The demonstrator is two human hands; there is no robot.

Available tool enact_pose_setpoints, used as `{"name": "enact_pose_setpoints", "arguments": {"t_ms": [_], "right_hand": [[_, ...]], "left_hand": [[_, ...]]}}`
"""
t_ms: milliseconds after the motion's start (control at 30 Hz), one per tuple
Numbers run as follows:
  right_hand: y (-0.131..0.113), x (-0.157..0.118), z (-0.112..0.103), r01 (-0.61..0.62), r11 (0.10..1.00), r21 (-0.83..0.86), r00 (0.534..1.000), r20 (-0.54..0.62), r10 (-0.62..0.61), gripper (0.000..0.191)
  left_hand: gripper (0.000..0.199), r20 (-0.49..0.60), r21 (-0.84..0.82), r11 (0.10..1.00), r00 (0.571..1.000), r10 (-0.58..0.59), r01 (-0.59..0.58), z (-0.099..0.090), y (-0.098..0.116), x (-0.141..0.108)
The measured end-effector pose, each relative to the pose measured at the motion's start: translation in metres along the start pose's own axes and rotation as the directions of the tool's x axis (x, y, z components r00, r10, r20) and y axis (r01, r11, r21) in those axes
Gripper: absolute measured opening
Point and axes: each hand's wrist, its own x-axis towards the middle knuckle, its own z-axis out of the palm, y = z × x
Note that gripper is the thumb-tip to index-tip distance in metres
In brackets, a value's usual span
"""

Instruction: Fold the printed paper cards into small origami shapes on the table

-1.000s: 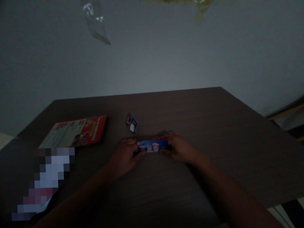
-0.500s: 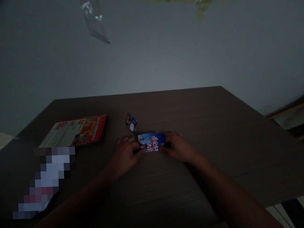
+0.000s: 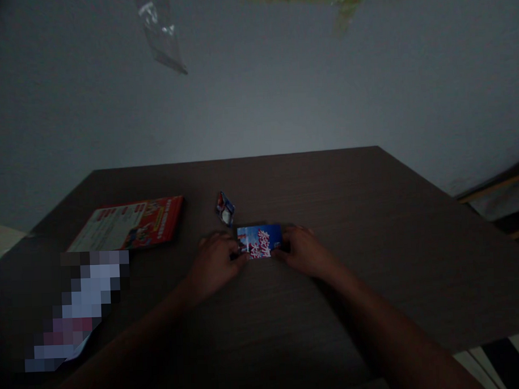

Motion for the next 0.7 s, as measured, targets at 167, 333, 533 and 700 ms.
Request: {"name": "enact_pose_setpoints", "arguments": {"t_ms": [167,333,533,700], "right_hand": [[-0.002,-0.004,-0.002,-0.020,1.000,0.023,0.990,-0.137,0.023,0.027],[-0.017,-0.015,-0.004,0.133,0.986,-0.099,0.946,-0.284,-0.156,0.032],[-0.031,-0.019,0.010,0.388,0.873,-0.296,0.894,-0.110,-0.434,0.025],[-0.033,-0.015,0.020,0.431,0.840,-0.329,0.884,-0.033,-0.466,0.023]], "left_hand": [[0.022,0.028,0.000,1.000,1.000,0.001,-0.001,-0.001,0.000,0.002],[0.022,0.018,-0.002,1.000,1.000,-0.007,0.007,0.001,-0.001,0.004],[0.020,0.033,-0.006,1.000,0.999,-0.014,0.014,-0.001,-0.001,0.005],[0.020,0.053,-0.004,0.999,0.998,-0.033,0.033,-0.004,0.001,0.006]]}}
